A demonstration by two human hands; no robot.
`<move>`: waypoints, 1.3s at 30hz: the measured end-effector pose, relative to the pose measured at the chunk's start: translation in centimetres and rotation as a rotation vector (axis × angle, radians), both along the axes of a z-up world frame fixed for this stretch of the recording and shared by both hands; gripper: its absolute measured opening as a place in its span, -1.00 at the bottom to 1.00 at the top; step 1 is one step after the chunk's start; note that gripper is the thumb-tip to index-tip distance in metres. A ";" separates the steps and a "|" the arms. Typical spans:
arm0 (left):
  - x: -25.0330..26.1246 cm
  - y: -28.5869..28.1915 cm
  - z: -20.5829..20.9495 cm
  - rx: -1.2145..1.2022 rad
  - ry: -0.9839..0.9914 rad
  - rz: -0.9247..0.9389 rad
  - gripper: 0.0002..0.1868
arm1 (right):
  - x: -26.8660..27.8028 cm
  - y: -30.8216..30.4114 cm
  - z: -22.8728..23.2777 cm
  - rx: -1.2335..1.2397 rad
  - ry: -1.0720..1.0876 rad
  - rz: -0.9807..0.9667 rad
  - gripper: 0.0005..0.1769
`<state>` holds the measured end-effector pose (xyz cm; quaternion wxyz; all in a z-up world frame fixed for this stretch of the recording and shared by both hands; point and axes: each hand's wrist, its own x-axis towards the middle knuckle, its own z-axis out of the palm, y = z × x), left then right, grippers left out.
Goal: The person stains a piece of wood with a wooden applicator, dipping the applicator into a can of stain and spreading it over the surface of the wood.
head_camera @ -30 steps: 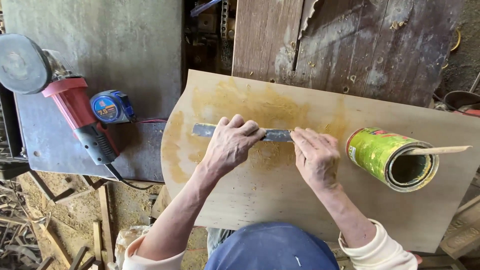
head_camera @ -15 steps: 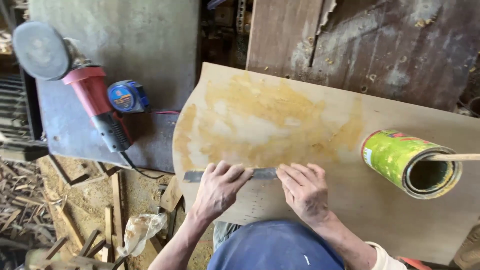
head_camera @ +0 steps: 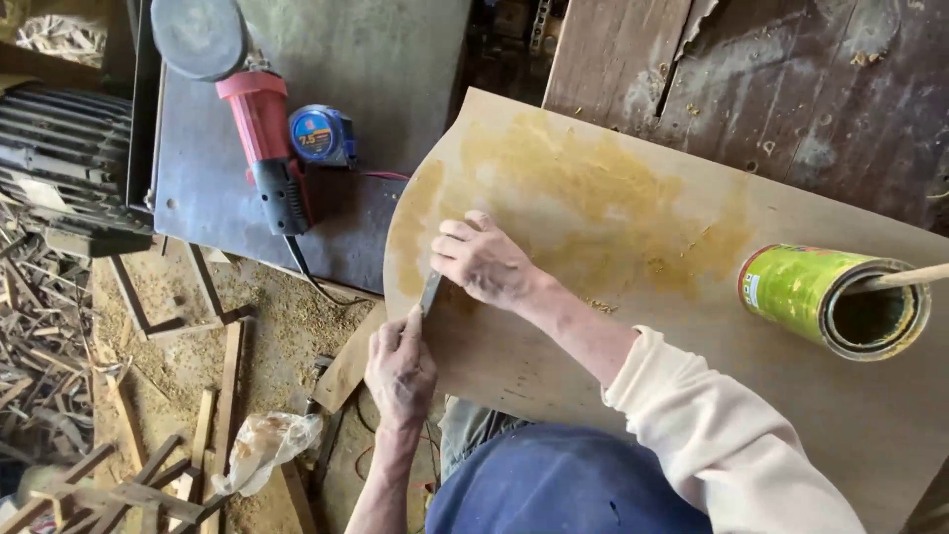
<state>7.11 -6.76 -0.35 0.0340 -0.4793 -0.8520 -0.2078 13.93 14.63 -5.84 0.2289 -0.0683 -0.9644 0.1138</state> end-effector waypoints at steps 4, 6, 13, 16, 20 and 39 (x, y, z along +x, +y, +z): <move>4.4 0.6 -0.2 -0.007 -0.029 0.015 -0.57 | 4.5 1.4 1.6 -0.039 -0.055 0.069 -0.92; 6.6 1.3 0.2 -0.016 -0.053 0.010 -0.57 | 7.4 2.1 1.7 -0.017 -0.098 0.064 -0.93; 13.7 3.5 0.9 0.002 -0.111 -0.063 -0.58 | 16.7 3.4 2.2 -0.026 -0.134 -0.003 -0.85; 15.9 3.7 1.3 -0.002 -0.154 -0.128 -0.59 | 21.1 3.1 1.7 -0.041 -0.127 -0.043 -0.78; 15.9 3.2 0.8 -0.035 -0.168 -0.292 -0.58 | 26.2 2.1 3.1 -0.083 -0.139 -0.195 -0.73; 6.4 10.6 1.6 0.028 0.010 -0.953 -0.68 | 29.3 -8.9 4.0 -0.270 0.022 -0.795 -0.72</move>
